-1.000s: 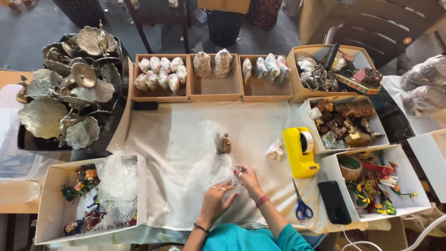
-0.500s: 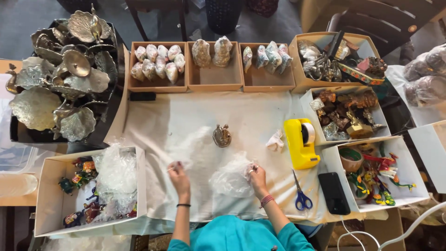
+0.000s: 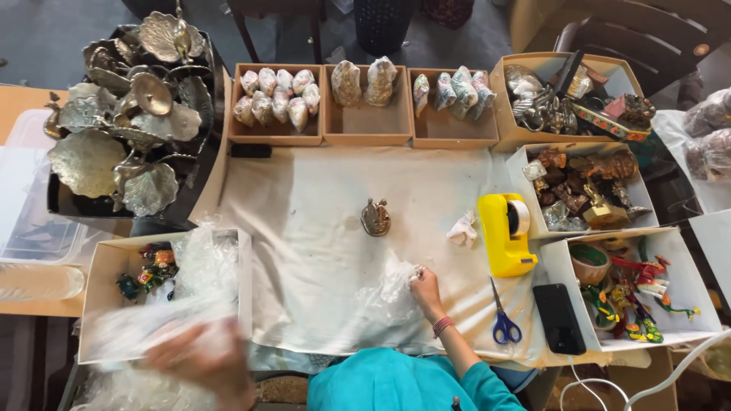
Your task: The person wipes a small metallic statue with a white cloth, then places it on a sheet of bubble wrap. They fold the bubble wrap around the statue to enclose it completely, securing the package by hand.
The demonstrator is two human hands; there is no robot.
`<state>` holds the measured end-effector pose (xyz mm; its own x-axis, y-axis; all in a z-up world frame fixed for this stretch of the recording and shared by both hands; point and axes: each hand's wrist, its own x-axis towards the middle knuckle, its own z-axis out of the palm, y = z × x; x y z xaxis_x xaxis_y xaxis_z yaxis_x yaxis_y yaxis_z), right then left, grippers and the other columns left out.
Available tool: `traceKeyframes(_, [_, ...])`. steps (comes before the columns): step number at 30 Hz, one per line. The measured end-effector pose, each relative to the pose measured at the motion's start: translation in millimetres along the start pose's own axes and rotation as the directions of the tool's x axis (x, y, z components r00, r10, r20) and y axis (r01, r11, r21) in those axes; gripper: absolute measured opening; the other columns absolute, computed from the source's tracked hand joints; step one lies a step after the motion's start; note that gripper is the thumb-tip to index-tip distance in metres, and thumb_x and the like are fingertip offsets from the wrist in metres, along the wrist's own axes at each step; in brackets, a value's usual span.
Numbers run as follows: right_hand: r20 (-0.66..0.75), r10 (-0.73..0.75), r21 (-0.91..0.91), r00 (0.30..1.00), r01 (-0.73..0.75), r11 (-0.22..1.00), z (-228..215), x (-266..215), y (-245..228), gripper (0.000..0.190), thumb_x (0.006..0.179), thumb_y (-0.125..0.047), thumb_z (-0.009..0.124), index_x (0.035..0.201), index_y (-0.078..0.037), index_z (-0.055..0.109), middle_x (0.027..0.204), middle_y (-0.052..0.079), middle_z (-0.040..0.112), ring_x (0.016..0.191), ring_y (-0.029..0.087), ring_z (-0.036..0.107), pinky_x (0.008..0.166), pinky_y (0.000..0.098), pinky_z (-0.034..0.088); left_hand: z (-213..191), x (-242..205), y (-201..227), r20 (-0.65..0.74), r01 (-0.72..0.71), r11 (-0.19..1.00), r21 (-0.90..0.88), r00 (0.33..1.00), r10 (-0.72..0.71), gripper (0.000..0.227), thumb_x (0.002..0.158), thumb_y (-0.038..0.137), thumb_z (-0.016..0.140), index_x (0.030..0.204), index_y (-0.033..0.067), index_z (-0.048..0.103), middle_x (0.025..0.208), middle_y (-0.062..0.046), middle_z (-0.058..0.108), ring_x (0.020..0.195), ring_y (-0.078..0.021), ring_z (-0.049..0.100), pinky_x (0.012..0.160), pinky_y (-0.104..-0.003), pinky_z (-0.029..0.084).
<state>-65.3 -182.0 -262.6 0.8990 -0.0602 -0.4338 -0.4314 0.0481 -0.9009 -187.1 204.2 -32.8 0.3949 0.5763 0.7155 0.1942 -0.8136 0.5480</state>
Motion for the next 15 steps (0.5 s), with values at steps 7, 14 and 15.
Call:
traceKeyframes(7, [0.188, -0.141, -0.063, 0.972, 0.156, 0.986, 53, -31, -13, 0.026, 0.097, -0.022, 0.072, 0.080, -0.007, 0.059, 0.067, -0.009, 0.047, 0.058, 0.003, 0.040, 0.049, 0.0240, 0.032, 66, -58, 127, 0.779, -0.015, 0.976, -0.216, 0.600, 0.182, 0.099, 0.053, 0.063, 0.088, 0.124, -0.0015, 0.060, 0.116, -0.021, 0.065, 0.097, -0.0393, 0.062, 0.082, -0.049, 0.049])
traceKeyframes(14, [0.303, -0.217, -0.166, 0.928, 0.276, 0.947, 46, -53, -49, 0.021, 0.094, -0.018, 0.075, 0.082, -0.006, 0.062, 0.066, -0.009, 0.043, 0.061, 0.002, 0.036, 0.053, 0.0227, 0.032, 143, -116, 37, 0.796, 0.264, 0.955, -0.131, 0.602, -0.057, 0.028, 0.088, 0.031, 0.074, 0.105, 0.0092, 0.069, 0.094, -0.013, 0.076, 0.084, -0.0332, 0.071, 0.069, -0.045, 0.056])
traceKeyframes(15, [0.304, -0.217, -0.121, 0.928, 0.263, 0.957, 46, -54, -50, 0.019, 0.095, -0.018, 0.073, 0.084, -0.006, 0.063, 0.067, -0.009, 0.044, 0.061, 0.002, 0.037, 0.053, 0.0227, 0.032, 144, -114, 31, 0.799, 0.463, 0.862, -0.206, 0.588, -0.125, 0.026, 0.090, 0.029, 0.071, 0.103, 0.0069, 0.067, 0.092, -0.010, 0.076, 0.081, -0.0262, 0.073, 0.070, -0.041, 0.057])
